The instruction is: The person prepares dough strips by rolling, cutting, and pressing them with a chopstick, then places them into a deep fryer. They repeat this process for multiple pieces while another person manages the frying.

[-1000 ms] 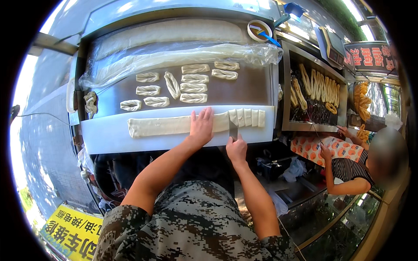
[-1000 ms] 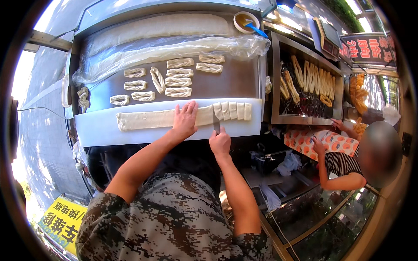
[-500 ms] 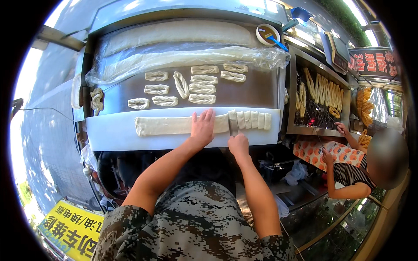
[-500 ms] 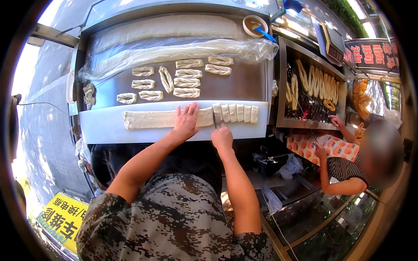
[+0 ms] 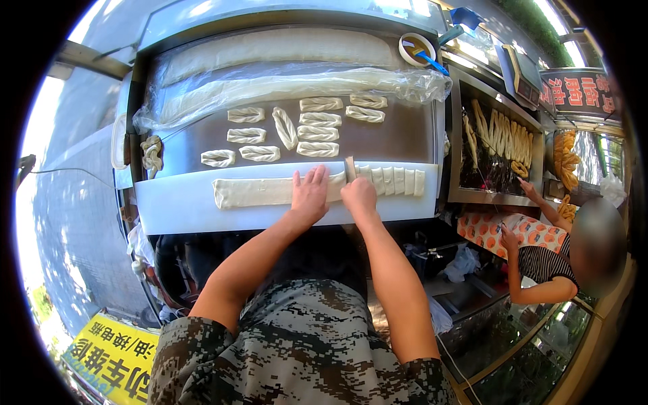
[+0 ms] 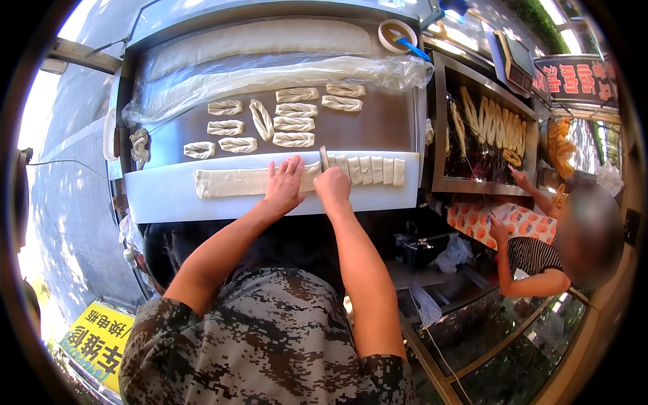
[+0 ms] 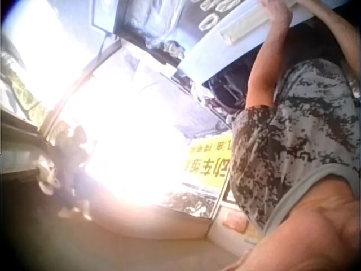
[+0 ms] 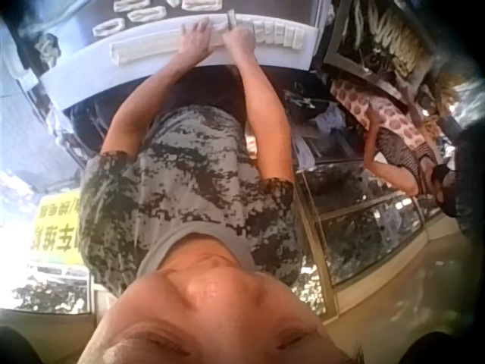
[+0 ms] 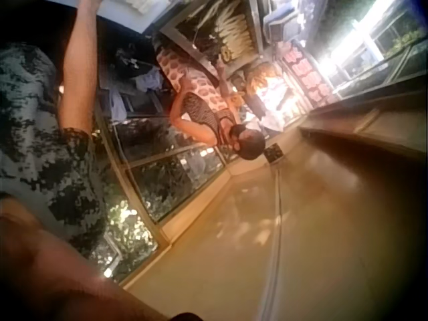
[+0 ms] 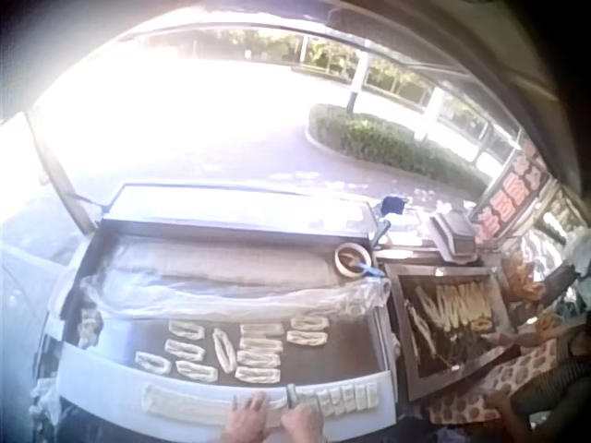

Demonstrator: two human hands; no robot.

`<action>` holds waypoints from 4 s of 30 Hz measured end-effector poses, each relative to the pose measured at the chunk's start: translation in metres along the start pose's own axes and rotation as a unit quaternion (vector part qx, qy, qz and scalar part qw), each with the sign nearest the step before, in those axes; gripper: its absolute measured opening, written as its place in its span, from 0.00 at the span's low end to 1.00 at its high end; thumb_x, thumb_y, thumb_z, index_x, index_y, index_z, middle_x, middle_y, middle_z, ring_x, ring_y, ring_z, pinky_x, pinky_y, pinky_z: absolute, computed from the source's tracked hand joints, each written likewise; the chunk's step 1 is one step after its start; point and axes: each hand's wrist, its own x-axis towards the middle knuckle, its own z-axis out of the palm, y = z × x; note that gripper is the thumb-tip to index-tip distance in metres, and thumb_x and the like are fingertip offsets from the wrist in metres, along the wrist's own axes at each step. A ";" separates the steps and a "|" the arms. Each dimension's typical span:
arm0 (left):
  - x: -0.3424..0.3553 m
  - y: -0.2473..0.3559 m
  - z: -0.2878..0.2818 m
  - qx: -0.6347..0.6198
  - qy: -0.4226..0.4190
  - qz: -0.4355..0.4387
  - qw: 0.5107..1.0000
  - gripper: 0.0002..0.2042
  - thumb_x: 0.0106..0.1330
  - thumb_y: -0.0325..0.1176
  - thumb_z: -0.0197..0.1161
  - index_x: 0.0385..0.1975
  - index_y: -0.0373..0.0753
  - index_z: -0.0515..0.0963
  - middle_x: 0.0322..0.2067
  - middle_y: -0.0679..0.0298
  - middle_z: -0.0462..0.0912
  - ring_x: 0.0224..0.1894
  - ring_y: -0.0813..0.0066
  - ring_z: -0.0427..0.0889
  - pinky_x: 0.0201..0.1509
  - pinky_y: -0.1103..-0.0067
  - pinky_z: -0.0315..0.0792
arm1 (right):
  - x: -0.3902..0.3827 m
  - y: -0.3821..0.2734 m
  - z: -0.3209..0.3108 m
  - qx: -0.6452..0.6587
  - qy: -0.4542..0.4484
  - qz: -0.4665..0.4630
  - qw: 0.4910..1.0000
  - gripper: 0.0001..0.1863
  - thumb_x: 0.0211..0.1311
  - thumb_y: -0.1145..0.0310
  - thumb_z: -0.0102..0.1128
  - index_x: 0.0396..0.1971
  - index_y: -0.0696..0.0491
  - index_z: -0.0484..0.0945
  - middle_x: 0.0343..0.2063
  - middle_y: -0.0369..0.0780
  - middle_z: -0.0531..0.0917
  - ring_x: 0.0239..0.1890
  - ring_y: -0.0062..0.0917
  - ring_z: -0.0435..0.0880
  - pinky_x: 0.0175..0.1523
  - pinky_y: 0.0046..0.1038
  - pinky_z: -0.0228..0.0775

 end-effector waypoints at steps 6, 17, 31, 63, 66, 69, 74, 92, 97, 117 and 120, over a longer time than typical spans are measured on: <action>0.000 -0.005 0.002 0.010 0.010 0.006 1.000 0.47 0.46 0.42 0.74 0.68 0.36 0.59 0.68 0.59 0.59 0.69 0.61 0.60 0.70 0.48 0.53 | -0.051 0.044 0.007 -0.006 0.014 -0.024 1.000 0.14 0.56 0.68 0.57 0.36 0.65 0.79 0.30 0.59 0.83 0.36 0.56 0.83 0.44 0.48 0.76; 0.001 -0.010 0.000 -0.006 0.032 0.013 0.999 0.45 0.48 0.43 0.72 0.68 0.36 0.60 0.68 0.59 0.60 0.69 0.61 0.61 0.70 0.48 0.53 | -0.041 -0.013 0.029 0.034 0.042 0.009 0.998 0.11 0.54 0.70 0.57 0.33 0.63 0.79 0.29 0.58 0.83 0.36 0.55 0.83 0.44 0.48 0.75; 0.002 -0.008 0.000 0.000 -0.002 -0.001 1.000 0.48 0.46 0.42 0.76 0.69 0.38 0.57 0.68 0.59 0.59 0.70 0.60 0.59 0.71 0.49 0.51 | -0.126 0.105 -0.015 0.059 -0.064 -0.029 0.996 0.14 0.54 0.66 0.59 0.35 0.62 0.80 0.27 0.53 0.84 0.32 0.48 0.84 0.40 0.40 0.77; 0.116 0.240 0.047 -0.140 0.123 0.264 0.946 0.09 0.52 0.26 0.67 0.30 0.40 0.74 0.33 0.60 0.78 0.39 0.57 0.78 0.40 0.67 0.74 | -0.054 0.295 -0.118 0.343 0.064 0.140 0.927 0.13 0.57 0.68 0.60 0.38 0.61 0.80 0.22 0.47 0.84 0.18 0.33 0.84 0.27 0.33 0.75; 0.122 0.235 0.059 -0.201 0.116 0.214 0.949 0.10 0.54 0.31 0.69 0.34 0.41 0.77 0.37 0.59 0.77 0.44 0.56 0.77 0.44 0.66 0.75 | -0.056 0.297 -0.119 0.352 0.083 0.140 0.922 0.13 0.57 0.68 0.59 0.38 0.61 0.80 0.22 0.47 0.84 0.19 0.34 0.84 0.28 0.34 0.75; 0.152 0.228 0.051 -0.180 0.151 0.068 0.970 0.10 0.57 0.34 0.66 0.37 0.39 0.79 0.38 0.57 0.77 0.45 0.54 0.77 0.46 0.64 0.74 | -0.062 0.306 -0.111 0.352 0.081 0.156 0.919 0.14 0.57 0.68 0.59 0.39 0.62 0.80 0.23 0.47 0.84 0.20 0.34 0.85 0.29 0.34 0.76; 0.181 0.219 0.037 -0.151 -0.081 0.099 0.980 0.09 0.54 0.33 0.67 0.30 0.36 0.79 0.34 0.55 0.81 0.40 0.54 0.79 0.43 0.64 0.74 | -0.065 0.296 -0.108 0.360 0.069 0.191 0.911 0.15 0.57 0.68 0.59 0.40 0.62 0.80 0.26 0.49 0.85 0.26 0.39 0.86 0.34 0.36 0.77; 0.187 0.221 0.052 -0.305 -0.154 0.055 0.938 0.12 0.55 0.33 0.64 0.36 0.35 0.85 0.31 0.52 0.86 0.35 0.61 0.86 0.44 0.72 0.77 | -0.023 0.250 -0.096 0.241 0.222 -0.030 0.944 0.12 0.56 0.67 0.64 0.31 0.62 0.77 0.25 0.53 0.82 0.31 0.51 0.83 0.36 0.41 0.75; 0.182 0.222 0.055 -0.307 -0.128 0.025 0.943 0.13 0.55 0.33 0.65 0.38 0.33 0.85 0.31 0.53 0.87 0.34 0.64 0.86 0.43 0.73 0.77 | -0.017 0.248 -0.093 0.226 0.227 -0.058 0.945 0.10 0.57 0.68 0.64 0.29 0.59 0.75 0.23 0.51 0.82 0.29 0.50 0.82 0.34 0.41 0.74; 0.191 0.202 0.053 -0.215 0.040 0.027 0.975 0.07 0.57 0.37 0.66 0.30 0.41 0.84 0.35 0.58 0.83 0.38 0.57 0.82 0.43 0.67 0.76 | 0.018 0.222 -0.100 0.023 0.106 -0.033 0.994 0.07 0.60 0.69 0.57 0.34 0.56 0.74 0.25 0.50 0.83 0.29 0.45 0.85 0.35 0.42 0.77; 0.179 0.183 0.025 -0.259 0.056 -0.011 0.964 0.08 0.56 0.36 0.66 0.31 0.41 0.84 0.37 0.59 0.82 0.42 0.59 0.81 0.45 0.67 0.75 | -0.036 0.266 -0.071 0.229 0.263 -0.094 0.933 0.06 0.60 0.71 0.61 0.30 0.55 0.73 0.21 0.45 0.82 0.26 0.40 0.85 0.31 0.35 0.76</action>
